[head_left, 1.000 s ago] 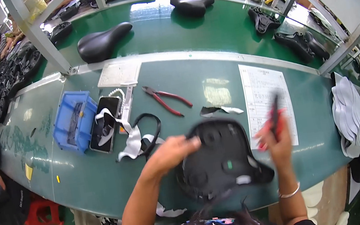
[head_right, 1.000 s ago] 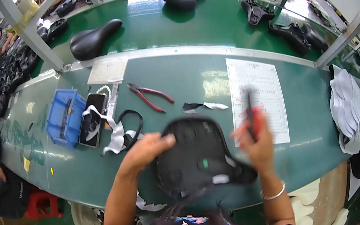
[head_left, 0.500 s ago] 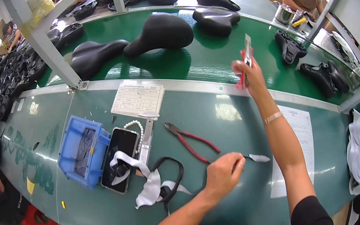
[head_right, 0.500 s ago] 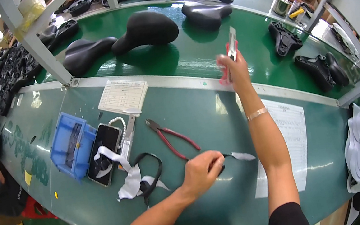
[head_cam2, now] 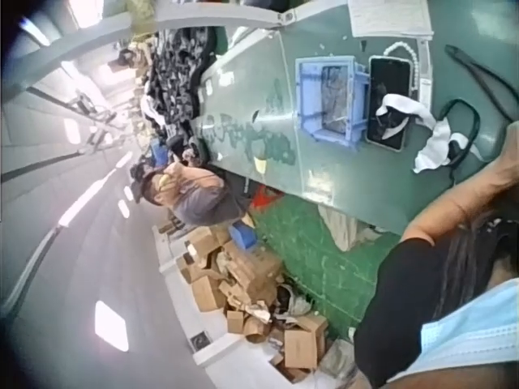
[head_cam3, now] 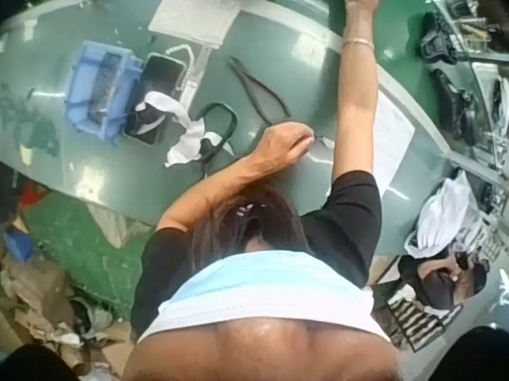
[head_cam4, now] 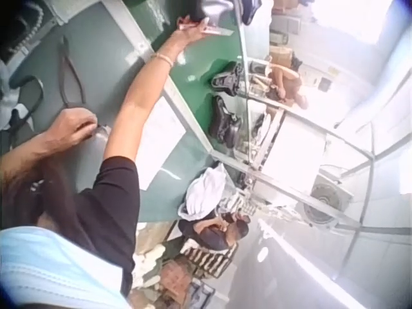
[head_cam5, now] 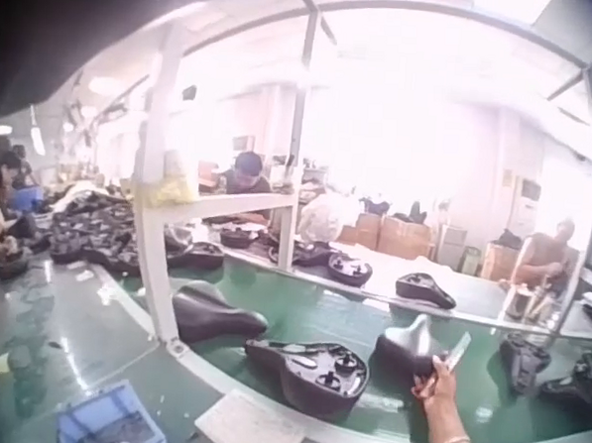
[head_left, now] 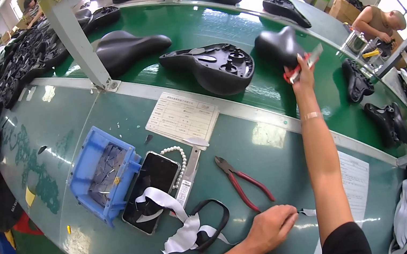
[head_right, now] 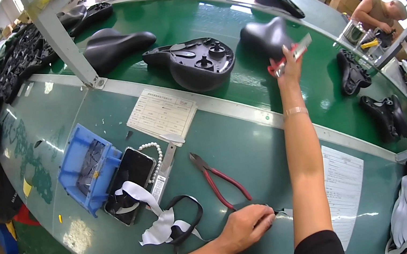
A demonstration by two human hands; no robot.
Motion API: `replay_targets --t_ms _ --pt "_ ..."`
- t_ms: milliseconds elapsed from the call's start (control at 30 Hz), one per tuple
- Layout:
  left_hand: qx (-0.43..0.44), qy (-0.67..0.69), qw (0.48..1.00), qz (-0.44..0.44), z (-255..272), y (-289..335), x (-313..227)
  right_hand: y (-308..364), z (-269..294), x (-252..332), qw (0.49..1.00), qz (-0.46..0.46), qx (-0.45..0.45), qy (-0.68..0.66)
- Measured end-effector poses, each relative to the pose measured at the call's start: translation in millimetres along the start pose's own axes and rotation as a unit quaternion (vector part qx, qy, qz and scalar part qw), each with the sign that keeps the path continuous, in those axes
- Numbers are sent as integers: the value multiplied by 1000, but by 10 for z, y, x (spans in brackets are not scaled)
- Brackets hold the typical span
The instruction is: Trimming excess material from bicycle seats on an assembly line.
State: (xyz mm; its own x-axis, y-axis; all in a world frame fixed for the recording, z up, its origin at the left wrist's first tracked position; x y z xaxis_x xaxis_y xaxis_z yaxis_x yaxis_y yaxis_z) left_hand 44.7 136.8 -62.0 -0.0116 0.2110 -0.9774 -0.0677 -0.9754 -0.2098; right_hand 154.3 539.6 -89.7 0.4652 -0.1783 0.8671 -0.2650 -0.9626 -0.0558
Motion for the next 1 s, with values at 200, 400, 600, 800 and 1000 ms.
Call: replay_targets --t_ms 200,400,600,800,1000 --pt "-11 -47 999 11 -111 -48 5 1481 686 1379 981 -45 56 179" --pt "-59 219 972 54 -32 -98 165 3552 249 2371 570 385 307 658" --pt "10 482 829 283 220 111 50 4957 534 1949 588 256 469 607" --pt "-34 288 918 270 828 469 -244 4782 1214 2122 808 95 198 547" --pt "90 174 929 314 754 276 -574 4578 1014 2302 607 272 412 623"
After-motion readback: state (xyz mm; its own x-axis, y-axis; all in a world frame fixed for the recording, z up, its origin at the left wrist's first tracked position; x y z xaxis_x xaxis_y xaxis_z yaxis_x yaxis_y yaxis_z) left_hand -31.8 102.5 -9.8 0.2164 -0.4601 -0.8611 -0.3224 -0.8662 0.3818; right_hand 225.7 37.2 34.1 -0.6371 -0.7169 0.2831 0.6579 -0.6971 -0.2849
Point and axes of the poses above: each hand's wrist, its own y-axis away from the middle knuckle, its own z-axis out of the back of the hand, x = y × z, the point moved 5 cm from there along -y, towards the middle knuckle, and after that the axes turned 6 degrees about y, right-handed, at the moved point
